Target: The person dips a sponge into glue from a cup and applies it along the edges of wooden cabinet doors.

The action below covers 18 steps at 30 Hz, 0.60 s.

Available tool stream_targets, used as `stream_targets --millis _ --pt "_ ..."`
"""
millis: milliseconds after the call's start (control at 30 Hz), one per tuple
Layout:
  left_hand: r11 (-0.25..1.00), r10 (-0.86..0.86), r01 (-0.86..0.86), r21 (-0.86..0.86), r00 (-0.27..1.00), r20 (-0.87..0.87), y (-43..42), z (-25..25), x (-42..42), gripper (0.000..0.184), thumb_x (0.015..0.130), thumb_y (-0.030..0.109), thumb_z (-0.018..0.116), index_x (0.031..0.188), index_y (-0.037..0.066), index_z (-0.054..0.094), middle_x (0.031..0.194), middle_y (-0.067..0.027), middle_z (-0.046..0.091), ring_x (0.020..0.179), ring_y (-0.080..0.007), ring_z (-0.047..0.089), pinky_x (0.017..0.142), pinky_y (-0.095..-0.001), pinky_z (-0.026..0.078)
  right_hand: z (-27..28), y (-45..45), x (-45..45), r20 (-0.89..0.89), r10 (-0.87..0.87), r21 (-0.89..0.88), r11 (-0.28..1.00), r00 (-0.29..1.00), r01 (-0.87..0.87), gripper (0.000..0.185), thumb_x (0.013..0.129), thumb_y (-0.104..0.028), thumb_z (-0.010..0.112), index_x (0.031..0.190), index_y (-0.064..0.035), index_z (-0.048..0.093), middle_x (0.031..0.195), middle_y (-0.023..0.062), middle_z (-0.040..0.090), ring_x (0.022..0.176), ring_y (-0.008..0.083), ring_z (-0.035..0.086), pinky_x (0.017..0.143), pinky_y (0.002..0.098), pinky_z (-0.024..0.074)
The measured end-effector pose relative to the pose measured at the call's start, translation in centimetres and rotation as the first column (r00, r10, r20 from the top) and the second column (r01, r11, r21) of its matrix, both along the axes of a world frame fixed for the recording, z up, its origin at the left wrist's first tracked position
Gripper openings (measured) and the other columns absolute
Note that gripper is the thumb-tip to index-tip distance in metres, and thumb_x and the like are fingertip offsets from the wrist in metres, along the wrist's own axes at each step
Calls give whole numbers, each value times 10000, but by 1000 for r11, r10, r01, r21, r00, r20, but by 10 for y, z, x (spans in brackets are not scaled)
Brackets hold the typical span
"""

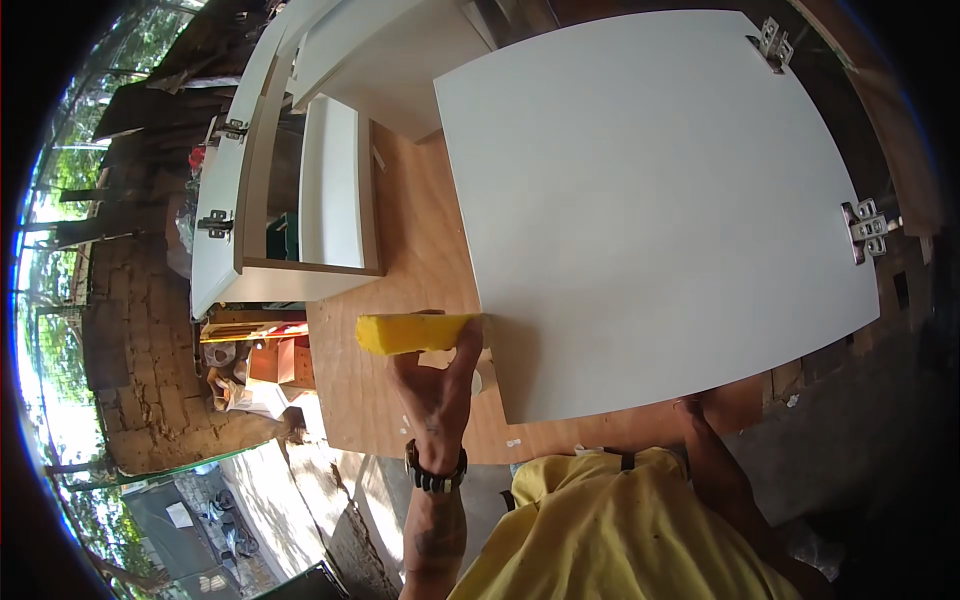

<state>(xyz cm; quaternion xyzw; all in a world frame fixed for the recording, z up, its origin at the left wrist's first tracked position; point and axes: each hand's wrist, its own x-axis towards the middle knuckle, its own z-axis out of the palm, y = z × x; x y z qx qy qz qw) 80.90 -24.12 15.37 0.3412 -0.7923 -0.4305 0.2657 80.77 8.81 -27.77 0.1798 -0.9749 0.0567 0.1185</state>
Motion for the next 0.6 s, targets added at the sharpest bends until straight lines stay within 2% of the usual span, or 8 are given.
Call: stream_targets --millis 133,233,333,433,467,567,600 --pt "991 -28 34 -133 999 46 -17 -5 -14 216 768 85 764 899 -25 633 792 -52 648 724 -127 577 706 -278 450 2 -2 -4 3 -6 -2 1000 1000 6 648 876 -406 603 1310 44 432 1333 296 432 1233 451 424 1024 565 343" --pt "998 -28 28 -56 1000 8 -25 -6 -26 212 769 111 767 882 -13 638 789 -42 639 727 -119 562 688 -269 424 4 -4 -6 7 -8 -4 1000 1000 8 647 876 -405 604 1310 44 432 1334 296 431 1233 450 424 1022 565 345" --pt "995 -68 72 -68 996 57 -36 -4 -39 205 781 111 760 889 -9 635 788 -38 631 732 -112 558 677 -263 414 3 -4 -7 11 -11 -2 1000 1000 12 646 876 -404 604 1310 43 432 1336 295 430 1233 450 424 1020 565 346" --pt "996 -89 91 20 992 -91 -50 -15 -55 206 793 113 755 904 -10 631 792 -40 635 725 -108 559 670 -268 415 5 -3 -8 14 -13 -7 1000 1000 13 645 876 -403 605 1310 42 432 1338 295 429 1233 450 424 1019 565 348" --pt "993 -116 112 -41 986 -123 -55 -13 -64 220 804 120 750 930 -19 634 804 -43 646 719 -103 569 666 -262 437 6 -3 -8 16 -12 -7 1000 1000 12 645 876 -402 605 1310 42 432 1338 295 429 1233 450 424 1018 565 348" --pt "995 -101 100 -18 959 -264 -70 7 -76 186 841 159 716 896 -4 647 782 -25 644 680 -87 548 648 -237 415 5 1 -10 14 -3 1 1000 1000 3 643 877 -401 606 1310 41 432 1340 295 428 1232 450 425 1016 565 350" --pt "997 -65 53 -54 966 -250 -70 22 -77 179 849 157 705 899 -5 647 790 -27 643 697 -91 546 671 -244 416 2 2 -11 15 -3 3 1000 1000 3 643 877 -401 606 1310 41 432 1341 294 427 1232 450 425 1016 565 351"
